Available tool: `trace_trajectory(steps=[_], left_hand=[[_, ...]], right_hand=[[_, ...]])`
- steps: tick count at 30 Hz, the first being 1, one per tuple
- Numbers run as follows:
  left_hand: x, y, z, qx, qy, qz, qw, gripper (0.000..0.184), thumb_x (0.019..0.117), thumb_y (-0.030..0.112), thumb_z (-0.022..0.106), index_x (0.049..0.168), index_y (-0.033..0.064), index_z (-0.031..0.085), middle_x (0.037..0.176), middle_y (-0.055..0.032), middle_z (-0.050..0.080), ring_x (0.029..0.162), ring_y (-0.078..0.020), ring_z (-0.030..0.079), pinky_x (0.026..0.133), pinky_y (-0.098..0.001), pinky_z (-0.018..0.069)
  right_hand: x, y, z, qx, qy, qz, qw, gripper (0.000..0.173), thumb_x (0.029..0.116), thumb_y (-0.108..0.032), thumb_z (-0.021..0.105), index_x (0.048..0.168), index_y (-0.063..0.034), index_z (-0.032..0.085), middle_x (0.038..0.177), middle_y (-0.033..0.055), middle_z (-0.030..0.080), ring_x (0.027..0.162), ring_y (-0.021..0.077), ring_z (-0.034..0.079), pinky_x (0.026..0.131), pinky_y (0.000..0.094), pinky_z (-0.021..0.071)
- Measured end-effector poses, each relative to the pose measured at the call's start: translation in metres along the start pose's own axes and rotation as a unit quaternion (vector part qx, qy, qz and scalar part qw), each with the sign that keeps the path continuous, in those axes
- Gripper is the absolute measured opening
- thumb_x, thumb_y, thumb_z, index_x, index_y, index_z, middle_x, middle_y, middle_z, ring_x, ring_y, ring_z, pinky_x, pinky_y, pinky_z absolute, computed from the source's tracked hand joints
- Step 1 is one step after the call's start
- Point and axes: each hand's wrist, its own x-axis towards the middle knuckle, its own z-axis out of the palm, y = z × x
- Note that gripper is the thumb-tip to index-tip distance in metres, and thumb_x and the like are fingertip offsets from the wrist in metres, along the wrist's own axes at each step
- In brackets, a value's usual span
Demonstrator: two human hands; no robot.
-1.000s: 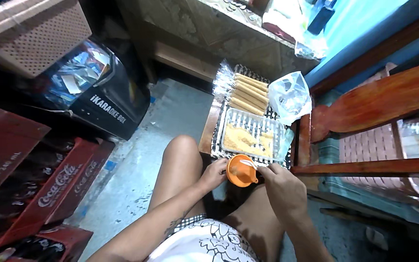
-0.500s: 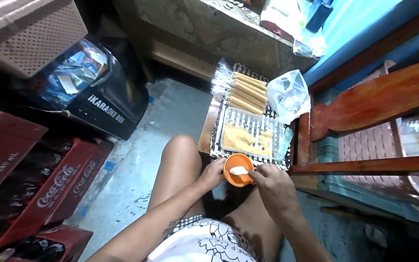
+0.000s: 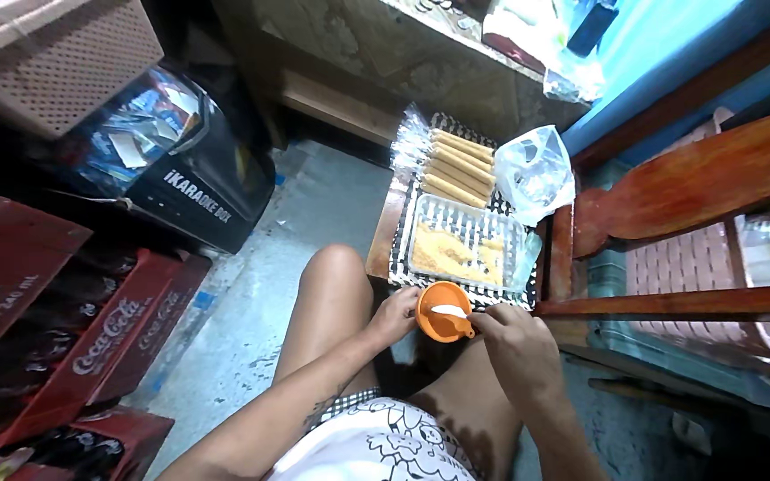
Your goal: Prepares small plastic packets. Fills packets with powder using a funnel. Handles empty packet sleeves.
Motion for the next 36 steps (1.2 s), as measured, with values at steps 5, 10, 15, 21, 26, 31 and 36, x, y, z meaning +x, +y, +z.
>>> trace_trajectory(steps=[5, 10, 15, 21, 26, 31, 36], left_hand=[[0.0, 0.0, 0.0, -0.01, -0.014, -0.004, 1.0, 0.023, 0.0965, 0.015, 0.063, 0.105, -0.0026, 0.076, 0.11, -0.0183, 0.072, 0.111, -0.0299, 0.066, 0.101, -0.0485, 0.0492], [0.0, -0.003, 0.0, -0.016, -0.003, 0.007, 1.0, 0.021, 0.0955, 0.013, 0.063, 0.103, -0.003, 0.076, 0.107, -0.018, 0.072, 0.109, -0.0294, 0.067, 0.099, -0.0483, 0.0503], [0.0, -0.001, 0.001, -0.005, -0.009, 0.002, 1.0, 0.022, 0.0957, 0.012, 0.064, 0.106, -0.0044, 0.075, 0.112, -0.02, 0.072, 0.113, -0.0311, 0.066, 0.102, -0.0481, 0.0494], [-0.001, 0.0, 0.001, 0.004, 0.013, 0.011, 1.0, 0.019, 0.094, 0.008, 0.064, 0.102, -0.0056, 0.074, 0.108, -0.0207, 0.072, 0.109, -0.0315, 0.068, 0.1, -0.0474, 0.0512], [0.001, -0.001, 0.001, -0.006, -0.012, -0.006, 1.0, 0.023, 0.0962, 0.015, 0.064, 0.105, -0.0028, 0.076, 0.108, -0.018, 0.072, 0.109, -0.0294, 0.067, 0.099, -0.0485, 0.05], [0.0, -0.001, 0.001, -0.004, -0.003, -0.01, 1.0, 0.021, 0.0956, 0.013, 0.064, 0.102, -0.0026, 0.076, 0.104, -0.0162, 0.072, 0.105, -0.0271, 0.067, 0.096, -0.046, 0.0513], [0.001, -0.001, 0.001, -0.005, -0.008, -0.014, 1.0, 0.018, 0.0932, 0.008, 0.066, 0.103, -0.0041, 0.076, 0.107, -0.0181, 0.071, 0.107, -0.0292, 0.067, 0.097, -0.0474, 0.0511]], right_hand=[[0.005, 0.0, 0.001, 0.002, 0.001, -0.002, 1.0, 0.021, 0.0857, 0.008, 0.068, 0.095, -0.0085, 0.079, 0.084, 0.0153, 0.071, 0.08, 0.0357, 0.071, 0.065, 0.05, 0.0558], [0.003, 0.0, 0.003, 0.006, -0.017, -0.016, 1.0, 0.018, 0.0862, 0.007, 0.068, 0.092, -0.0063, 0.078, 0.085, 0.0157, 0.072, 0.081, 0.0362, 0.072, 0.064, 0.0506, 0.0551], [0.007, 0.001, 0.006, 0.029, 0.008, -0.028, 0.999, 0.021, 0.0864, 0.008, 0.068, 0.095, -0.0078, 0.079, 0.085, 0.0158, 0.071, 0.079, 0.0355, 0.071, 0.067, 0.0486, 0.0578], [0.003, 0.004, 0.003, -0.014, 0.024, -0.009, 1.0, 0.021, 0.085, 0.008, 0.069, 0.093, -0.0081, 0.079, 0.083, 0.0149, 0.071, 0.078, 0.0355, 0.071, 0.061, 0.0485, 0.0533], [-0.002, -0.003, 0.007, -0.001, -0.035, 0.002, 0.999, 0.019, 0.0863, 0.009, 0.067, 0.093, -0.0041, 0.078, 0.086, 0.0178, 0.071, 0.082, 0.0376, 0.071, 0.064, 0.0516, 0.0552], [-0.004, -0.002, -0.013, -0.018, 0.0, -0.005, 1.0, 0.018, 0.0853, 0.007, 0.069, 0.091, -0.0073, 0.079, 0.084, 0.0138, 0.072, 0.08, 0.0341, 0.072, 0.061, 0.0477, 0.0528], [-0.006, -0.009, -0.009, -0.014, -0.044, -0.005, 0.999, 0.015, 0.0847, 0.005, 0.07, 0.089, -0.0059, 0.079, 0.085, 0.0156, 0.072, 0.08, 0.0355, 0.072, 0.063, 0.0509, 0.055]])
